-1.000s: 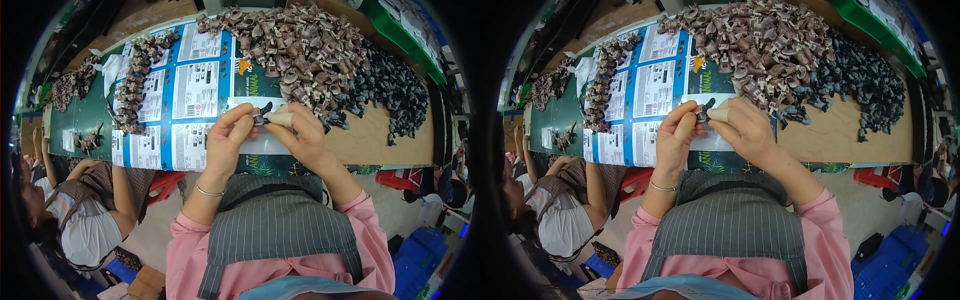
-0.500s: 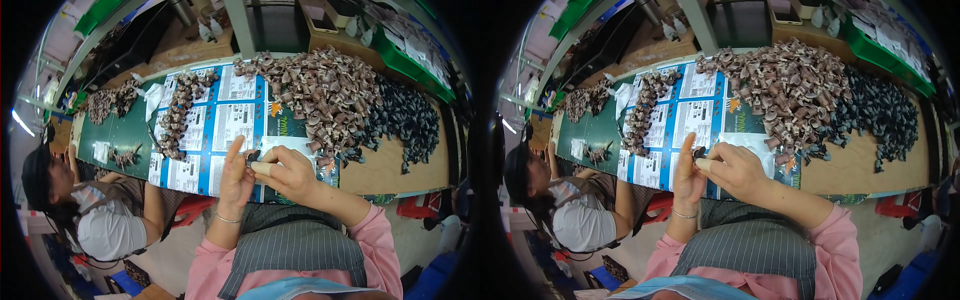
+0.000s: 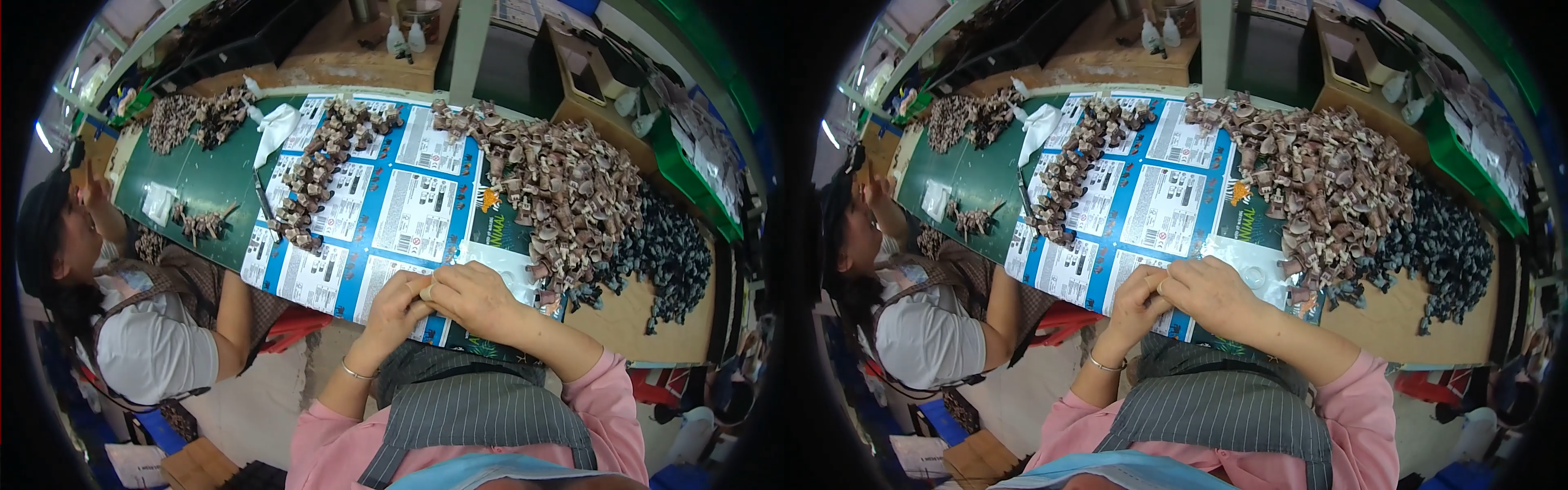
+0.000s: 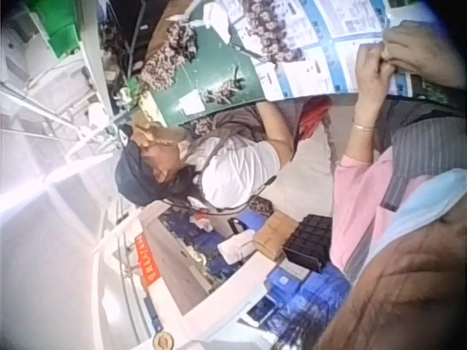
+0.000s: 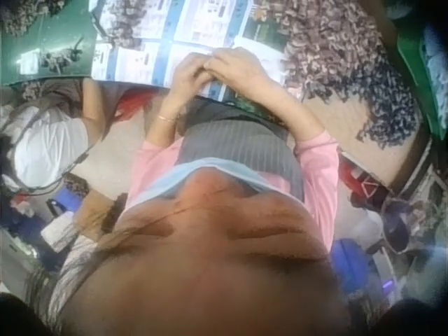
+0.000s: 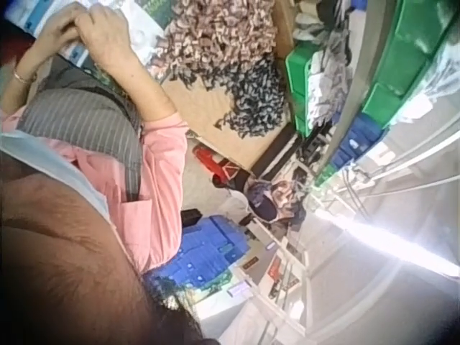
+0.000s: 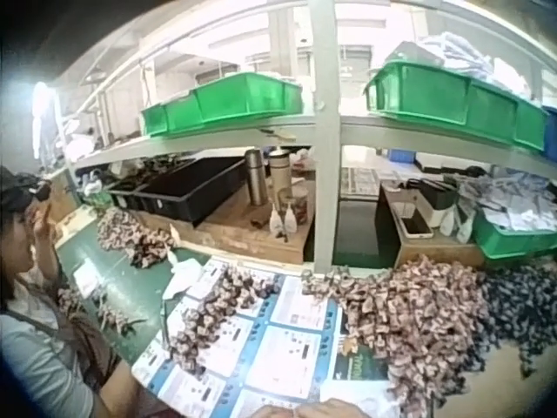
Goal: The person assembles small plastic housings, rubber caps, and small pins by hand at a factory workbench, using an applicator bottle to aid in the assembly.
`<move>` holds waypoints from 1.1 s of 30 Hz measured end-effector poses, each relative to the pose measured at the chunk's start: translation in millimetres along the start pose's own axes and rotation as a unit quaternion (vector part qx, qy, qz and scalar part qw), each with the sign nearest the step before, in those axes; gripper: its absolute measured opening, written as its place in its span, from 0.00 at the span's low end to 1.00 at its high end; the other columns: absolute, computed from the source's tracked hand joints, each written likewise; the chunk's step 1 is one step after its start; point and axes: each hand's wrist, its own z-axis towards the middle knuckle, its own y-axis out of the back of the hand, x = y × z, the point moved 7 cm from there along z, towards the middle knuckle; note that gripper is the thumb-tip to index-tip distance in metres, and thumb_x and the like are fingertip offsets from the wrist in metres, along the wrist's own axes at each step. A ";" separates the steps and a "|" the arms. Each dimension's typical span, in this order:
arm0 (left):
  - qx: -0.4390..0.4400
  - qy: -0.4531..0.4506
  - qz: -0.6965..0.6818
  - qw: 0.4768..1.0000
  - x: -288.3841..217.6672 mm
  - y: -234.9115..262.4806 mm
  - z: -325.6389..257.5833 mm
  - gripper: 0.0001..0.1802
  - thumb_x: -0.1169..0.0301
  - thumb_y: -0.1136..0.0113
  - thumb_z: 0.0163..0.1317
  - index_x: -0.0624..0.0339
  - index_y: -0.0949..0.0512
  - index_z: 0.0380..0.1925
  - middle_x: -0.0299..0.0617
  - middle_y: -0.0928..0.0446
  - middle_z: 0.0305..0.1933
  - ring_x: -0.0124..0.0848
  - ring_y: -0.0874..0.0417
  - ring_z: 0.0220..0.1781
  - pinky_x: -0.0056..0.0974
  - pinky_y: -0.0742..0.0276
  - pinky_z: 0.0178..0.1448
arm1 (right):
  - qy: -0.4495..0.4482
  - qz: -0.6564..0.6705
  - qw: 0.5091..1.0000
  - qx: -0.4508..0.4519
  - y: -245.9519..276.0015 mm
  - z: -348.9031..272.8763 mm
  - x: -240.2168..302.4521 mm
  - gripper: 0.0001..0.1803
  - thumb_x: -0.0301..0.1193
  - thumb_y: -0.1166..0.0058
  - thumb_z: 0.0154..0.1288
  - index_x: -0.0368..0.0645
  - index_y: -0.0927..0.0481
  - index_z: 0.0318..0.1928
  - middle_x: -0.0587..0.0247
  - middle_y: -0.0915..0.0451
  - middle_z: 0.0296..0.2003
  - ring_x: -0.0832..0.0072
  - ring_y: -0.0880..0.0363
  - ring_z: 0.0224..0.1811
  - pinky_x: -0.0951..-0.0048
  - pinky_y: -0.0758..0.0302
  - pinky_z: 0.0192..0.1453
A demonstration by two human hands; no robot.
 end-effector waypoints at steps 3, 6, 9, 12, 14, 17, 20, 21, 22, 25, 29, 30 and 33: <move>0.027 0.011 0.026 0.999 0.7 1.1 2.5 0.18 0.71 0.32 0.55 0.61 0.20 0.47 0.46 0.25 0.33 0.42 0.21 0.33 0.39 0.25 0.37 | 0.023 -0.005 0.999 0.021 6.4 14.9 -1.7 0.09 0.29 0.43 0.52 0.48 0.26 0.36 0.68 0.30 0.26 0.68 0.24 0.29 0.67 0.31 0.32; 0.022 0.029 0.013 0.999 1.8 -1.0 0.9 0.18 0.70 0.32 0.55 0.60 0.20 0.46 0.45 0.26 0.32 0.41 0.21 0.33 0.39 0.25 0.36 | 0.024 -0.021 0.999 0.028 7.9 12.2 1.2 0.10 0.30 0.41 0.53 0.48 0.25 0.36 0.68 0.30 0.29 0.72 0.24 0.31 0.70 0.33 0.32; 0.021 0.038 0.009 0.999 3.6 -5.4 -4.7 0.19 0.70 0.32 0.56 0.58 0.21 0.49 0.44 0.26 0.33 0.41 0.21 0.33 0.38 0.25 0.36 | 0.018 -0.012 0.999 0.026 6.5 11.5 -2.0 0.10 0.29 0.41 0.54 0.48 0.25 0.37 0.68 0.29 0.29 0.73 0.24 0.32 0.71 0.33 0.33; 0.023 0.028 0.019 0.999 3.8 -6.0 -2.2 0.21 0.70 0.33 0.56 0.58 0.22 0.51 0.44 0.26 0.35 0.40 0.21 0.33 0.38 0.24 0.36 | 0.010 -0.032 0.999 0.009 3.3 7.0 -1.8 0.10 0.30 0.41 0.54 0.48 0.25 0.37 0.68 0.29 0.30 0.72 0.24 0.32 0.71 0.34 0.32; 0.015 0.029 0.033 0.999 2.0 -5.1 -2.7 0.20 0.71 0.32 0.55 0.59 0.22 0.50 0.43 0.25 0.36 0.38 0.20 0.33 0.37 0.24 0.35 | 0.014 -0.032 0.999 0.001 2.8 7.1 -0.4 0.09 0.30 0.41 0.54 0.47 0.25 0.37 0.68 0.29 0.30 0.73 0.24 0.32 0.71 0.34 0.32; -0.079 0.008 0.017 0.997 -6.0 0.3 -7.4 0.21 0.73 0.31 0.53 0.61 0.22 0.49 0.43 0.24 0.35 0.35 0.20 0.32 0.35 0.24 0.34 | 0.020 -0.031 0.999 -0.001 0.8 7.0 2.7 0.09 0.30 0.41 0.54 0.47 0.25 0.37 0.67 0.29 0.30 0.73 0.24 0.32 0.71 0.34 0.32; -0.044 0.026 -0.005 0.999 -0.7 1.0 -8.9 0.21 0.75 0.30 0.51 0.62 0.22 0.48 0.42 0.24 0.34 0.32 0.21 0.30 0.33 0.24 0.34 | 0.021 -0.027 0.999 -0.005 2.9 5.4 3.7 0.10 0.28 0.39 0.53 0.47 0.24 0.37 0.66 0.27 0.30 0.71 0.24 0.30 0.71 0.33 0.30; -0.046 0.018 0.000 0.999 -0.5 0.5 -7.0 0.20 0.75 0.30 0.51 0.61 0.21 0.46 0.42 0.24 0.33 0.31 0.22 0.28 0.33 0.25 0.33 | 0.020 -0.027 0.999 -0.017 4.9 4.5 5.7 0.11 0.27 0.37 0.53 0.47 0.22 0.37 0.66 0.26 0.30 0.70 0.24 0.29 0.71 0.33 0.29; -0.049 0.020 0.003 0.999 1.6 0.3 -5.0 0.20 0.75 0.30 0.51 0.61 0.21 0.46 0.42 0.24 0.33 0.31 0.22 0.28 0.33 0.25 0.33 | 0.023 -0.024 0.999 -0.017 2.9 4.5 5.1 0.11 0.27 0.37 0.53 0.47 0.22 0.37 0.66 0.26 0.30 0.70 0.24 0.29 0.71 0.33 0.29; -0.042 0.026 -0.009 0.999 1.8 -2.5 -1.0 0.19 0.75 0.30 0.51 0.60 0.20 0.45 0.42 0.25 0.32 0.31 0.22 0.28 0.33 0.25 0.34 | 0.006 -0.025 0.998 -0.050 0.3 -0.3 -1.9 0.11 0.29 0.40 0.56 0.47 0.23 0.40 0.65 0.27 0.30 0.69 0.23 0.31 0.69 0.31 0.31; -0.027 0.032 -0.017 0.999 5.9 -11.4 4.0 0.21 0.75 0.30 0.52 0.60 0.20 0.48 0.41 0.24 0.33 0.30 0.22 0.29 0.32 0.25 0.34 | -0.009 -0.017 0.998 -0.055 19.1 -3.3 -6.6 0.10 0.29 0.38 0.56 0.46 0.21 0.40 0.65 0.25 0.31 0.67 0.22 0.32 0.67 0.31 0.32; -0.053 0.037 -0.019 0.998 10.5 -8.0 8.5 0.22 0.75 0.30 0.52 0.60 0.21 0.49 0.41 0.24 0.34 0.29 0.22 0.29 0.32 0.25 0.35 | -0.020 -0.028 0.994 -0.105 36.6 -6.2 -5.2 0.11 0.28 0.37 0.55 0.46 0.20 0.40 0.63 0.24 0.32 0.66 0.22 0.32 0.66 0.31 0.32; -0.073 0.109 -0.004 0.991 28.8 12.6 32.3 0.27 0.74 0.31 0.56 0.60 0.25 0.58 0.38 0.20 0.38 0.23 0.23 0.33 0.29 0.24 0.39 | -0.084 -0.019 0.974 -0.211 77.8 -48.7 -17.9 0.14 0.22 0.36 0.54 0.43 0.19 0.43 0.58 0.22 0.32 0.64 0.23 0.32 0.68 0.29 0.33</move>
